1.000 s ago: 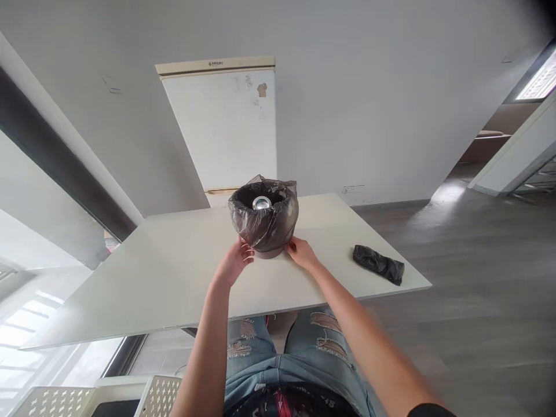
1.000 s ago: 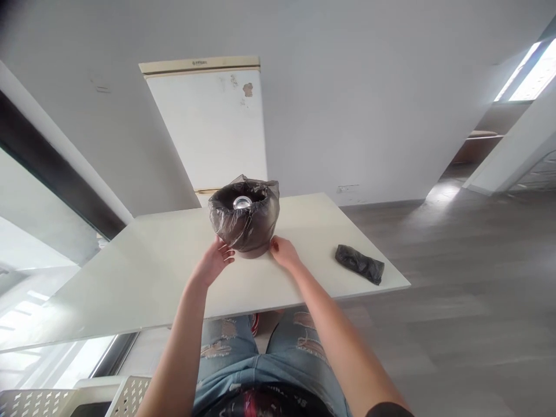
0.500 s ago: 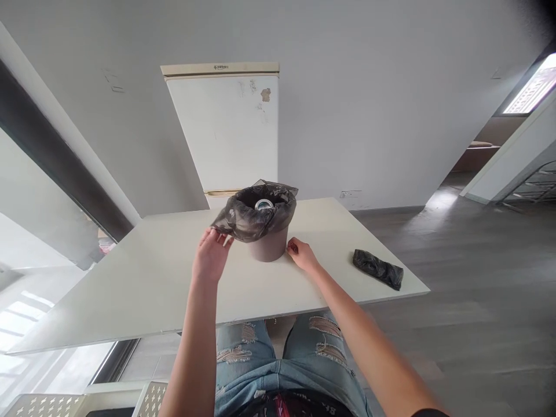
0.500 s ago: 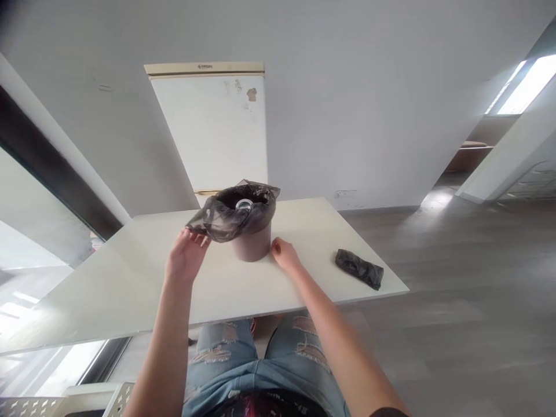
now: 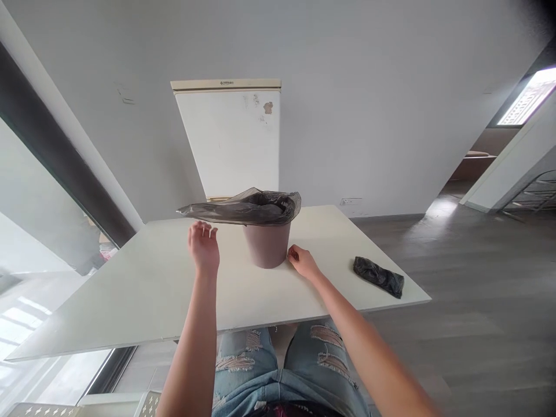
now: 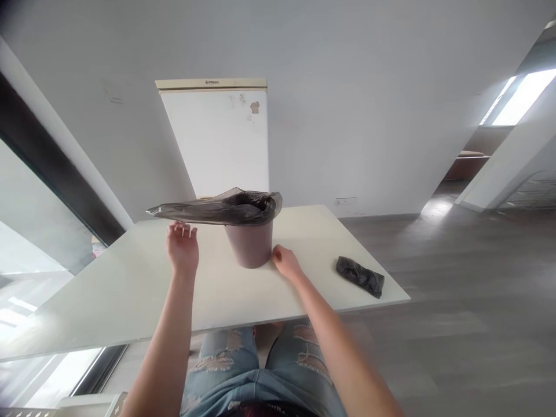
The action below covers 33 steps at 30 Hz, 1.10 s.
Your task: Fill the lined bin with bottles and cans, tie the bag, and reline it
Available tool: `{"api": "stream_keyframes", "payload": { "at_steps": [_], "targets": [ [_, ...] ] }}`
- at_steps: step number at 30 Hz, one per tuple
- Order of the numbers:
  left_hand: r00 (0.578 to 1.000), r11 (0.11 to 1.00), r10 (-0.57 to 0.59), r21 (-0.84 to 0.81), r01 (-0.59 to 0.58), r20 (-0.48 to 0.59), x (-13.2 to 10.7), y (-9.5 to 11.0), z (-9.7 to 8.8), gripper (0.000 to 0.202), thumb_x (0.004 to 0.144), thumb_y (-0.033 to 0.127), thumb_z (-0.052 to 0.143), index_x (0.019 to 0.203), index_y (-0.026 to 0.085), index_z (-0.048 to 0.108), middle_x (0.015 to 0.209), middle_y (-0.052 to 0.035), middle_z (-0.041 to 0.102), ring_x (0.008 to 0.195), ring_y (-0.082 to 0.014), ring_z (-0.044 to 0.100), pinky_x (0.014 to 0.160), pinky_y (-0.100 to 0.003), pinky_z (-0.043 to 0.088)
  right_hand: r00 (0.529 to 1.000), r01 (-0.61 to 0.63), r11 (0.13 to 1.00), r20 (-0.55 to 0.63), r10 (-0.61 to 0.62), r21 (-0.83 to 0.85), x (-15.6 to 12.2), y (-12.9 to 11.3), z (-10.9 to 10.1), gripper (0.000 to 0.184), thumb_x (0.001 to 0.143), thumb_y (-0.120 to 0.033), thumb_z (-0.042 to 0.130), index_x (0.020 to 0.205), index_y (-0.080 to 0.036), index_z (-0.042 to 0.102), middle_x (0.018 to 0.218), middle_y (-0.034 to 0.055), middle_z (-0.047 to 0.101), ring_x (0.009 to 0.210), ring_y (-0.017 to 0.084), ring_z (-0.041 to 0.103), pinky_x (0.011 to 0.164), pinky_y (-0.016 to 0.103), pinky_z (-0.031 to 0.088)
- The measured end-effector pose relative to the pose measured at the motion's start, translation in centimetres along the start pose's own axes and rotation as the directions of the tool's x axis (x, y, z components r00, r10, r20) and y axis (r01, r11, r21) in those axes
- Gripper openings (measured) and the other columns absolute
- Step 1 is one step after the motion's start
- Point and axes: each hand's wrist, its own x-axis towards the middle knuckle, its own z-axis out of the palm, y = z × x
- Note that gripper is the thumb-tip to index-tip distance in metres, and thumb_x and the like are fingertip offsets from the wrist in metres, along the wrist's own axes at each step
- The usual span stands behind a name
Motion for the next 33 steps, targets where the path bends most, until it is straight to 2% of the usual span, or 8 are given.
{"api": "stream_keyframes", "payload": {
  "at_steps": [4,7,14,18,21,26,30,33],
  "targets": [
    [0.971,0.966,-0.216,0.166,0.198,0.103,-1.7,-4.1,-0.9,0.045,0.089,0.065,0.064,0.110,0.025,0.063,0.122,-0.0111,0.073,0.111,-0.0209,0.071,0.093,-0.034,0.059,1.000,0.008,0.998,-0.023,-0.007,0.061,0.1,0.1,0.2,0.008,0.090,-0.034,0.054,0.091,-0.026,0.058,0.075,-0.0026,0.064,0.065,0.017,0.054,0.064,0.027,0.039],
    [0.932,0.969,-0.240,0.133,0.210,0.271,-1.7,-4.0,0.2,0.052,0.084,0.066,0.073,0.115,0.025,0.065,0.129,-0.0123,0.072,0.124,-0.0263,0.068,0.098,-0.037,0.058,0.994,0.016,0.991,-0.105,-0.002,0.133,0.0,0.0,-0.1,0.021,0.095,-0.045,0.051,0.088,-0.026,0.056,0.074,-0.0011,0.062,0.069,0.019,0.055,0.068,0.029,0.042],
    [0.824,0.996,0.082,-0.067,-0.054,0.561,1.8,3.1,5.1,0.084,0.080,0.059,0.085,0.153,0.040,0.048,0.151,-0.0078,0.062,0.140,-0.0307,0.060,0.115,-0.046,0.051,0.961,0.053,0.818,-0.252,0.114,0.573,2.9,-3.6,-4.2,0.050,0.099,-0.073,0.041,0.105,-0.025,0.054,0.100,0.0048,0.065,0.074,0.016,0.059,0.064,0.028,0.047],
    [0.827,0.972,0.175,0.038,-0.231,0.534,4.1,6.5,8.3,0.050,0.075,0.057,0.087,0.113,0.027,0.075,0.139,-0.0076,0.068,0.142,-0.0345,0.057,0.119,-0.049,0.049,0.986,0.085,0.717,-0.163,0.039,0.692,6.5,-7.8,-8.2,0.053,0.089,-0.076,0.064,0.091,-0.024,0.057,0.085,0.0011,0.061,0.070,0.014,0.056,0.060,0.026,0.043],
    [0.887,0.981,0.192,-0.056,-0.186,0.421,5.9,7.9,10.1,0.033,0.084,0.055,0.077,0.082,0.024,0.067,0.122,-0.0043,0.074,0.128,-0.0311,0.067,0.109,-0.049,0.055,0.974,0.206,0.740,-0.207,-0.093,0.640,8.0,-10.3,-10.9,0.050,0.089,-0.063,0.075,0.070,-0.022,0.054,0.065,-0.0021,0.048,0.063,0.012,0.045,0.060,0.026,0.039],
    [0.919,0.905,0.165,-0.425,0.004,0.359,8.6,7.7,9.9,0.016,0.094,0.039,0.068,0.088,0.026,0.061,0.090,0.0034,0.073,0.089,-0.0176,0.074,0.094,-0.038,0.060,0.942,0.336,0.420,-0.298,-0.155,0.843,8.6,-12.7,-14.1,0.042,0.086,-0.043,0.079,0.064,-0.022,0.050,0.060,-0.0039,0.037,0.059,0.011,0.042,0.060,0.027,0.042],
    [0.896,0.675,0.175,-0.712,0.192,0.408,10.7,5.1,8.7,0.025,0.091,0.024,0.068,0.077,0.023,0.047,0.043,0.0127,0.042,0.037,-0.0058,0.043,0.054,-0.017,0.049,0.940,0.342,0.214,-0.337,-0.060,0.915,9.7,-13.9,-15.2,0.044,0.078,-0.043,0.082,0.060,-0.023,0.047,0.053,-0.0056,0.029,0.050,0.011,0.038,0.050,0.026,0.040],
    [0.857,0.555,0.221,-0.782,0.282,0.465,11.6,3.9,8.3,0.035,0.080,0.019,0.071,0.073,0.022,0.037,0.039,0.0139,0.027,0.031,-0.0048,0.034,0.042,-0.017,0.036,0.900,0.435,0.180,-0.424,-0.097,0.882,10.1,-14.7,-16.0,0.049,0.078,-0.043,0.080,0.057,-0.024,0.040,0.051,-0.0059,0.021,0.046,0.011,0.031,0.046,0.027,0.035]
  ]
}}
